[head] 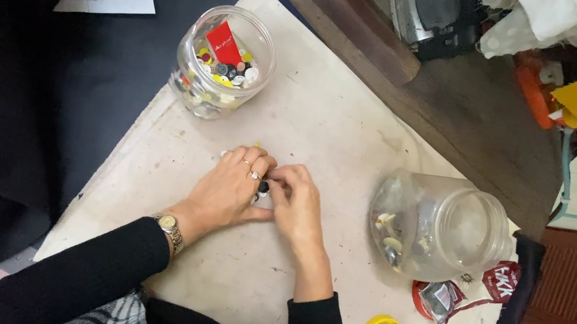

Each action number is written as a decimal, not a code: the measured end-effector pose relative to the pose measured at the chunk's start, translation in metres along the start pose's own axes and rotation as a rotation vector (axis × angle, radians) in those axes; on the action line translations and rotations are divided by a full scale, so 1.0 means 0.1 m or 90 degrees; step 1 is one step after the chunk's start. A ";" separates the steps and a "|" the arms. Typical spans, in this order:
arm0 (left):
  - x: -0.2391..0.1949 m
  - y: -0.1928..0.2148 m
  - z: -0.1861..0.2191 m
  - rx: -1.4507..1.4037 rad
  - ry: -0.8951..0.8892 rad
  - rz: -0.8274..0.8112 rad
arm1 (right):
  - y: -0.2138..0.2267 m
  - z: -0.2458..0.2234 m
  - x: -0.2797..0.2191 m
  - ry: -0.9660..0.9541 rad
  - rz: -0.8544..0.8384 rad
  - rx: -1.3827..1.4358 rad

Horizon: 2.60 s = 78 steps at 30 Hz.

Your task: The person sorts a large pile of colorful buttons on a white cloth by hand, picking them up and placing them into a clear plastic jar. The person then secures the jar with a yellow lid and places a small packet into a second jar.

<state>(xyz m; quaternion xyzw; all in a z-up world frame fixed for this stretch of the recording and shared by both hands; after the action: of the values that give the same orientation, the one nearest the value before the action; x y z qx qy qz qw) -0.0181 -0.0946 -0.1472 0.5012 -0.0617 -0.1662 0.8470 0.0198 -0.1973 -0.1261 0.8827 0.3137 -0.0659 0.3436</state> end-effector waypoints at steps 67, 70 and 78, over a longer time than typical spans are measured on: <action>0.61 2.07 -0.28 0.198 0.075 0.111 | -0.19 -0.43 -0.12 0.171 0.074 -0.148; 0.58 2.10 -0.27 0.169 0.049 0.128 | -0.31 -0.66 0.00 0.266 0.064 -0.174; 0.28 2.24 -0.02 0.180 -0.111 0.294 | -0.60 -0.71 0.06 0.392 0.074 -0.187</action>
<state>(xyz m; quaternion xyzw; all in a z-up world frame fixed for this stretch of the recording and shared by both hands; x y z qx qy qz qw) 0.0583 -0.0032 0.0447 0.5708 -0.2696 -0.0014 0.7756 -0.0186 -0.1147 -0.1085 0.8188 0.3580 0.2689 0.3594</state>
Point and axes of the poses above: each hand's wrist, its own x-axis towards the middle knuckle, its own y-axis out of the back of the hand, z = x × y, the point moved 8 cm from there along x, towards the middle knuckle, and after that the axes turned 15 degrees about -z, right-handed, at the moved point
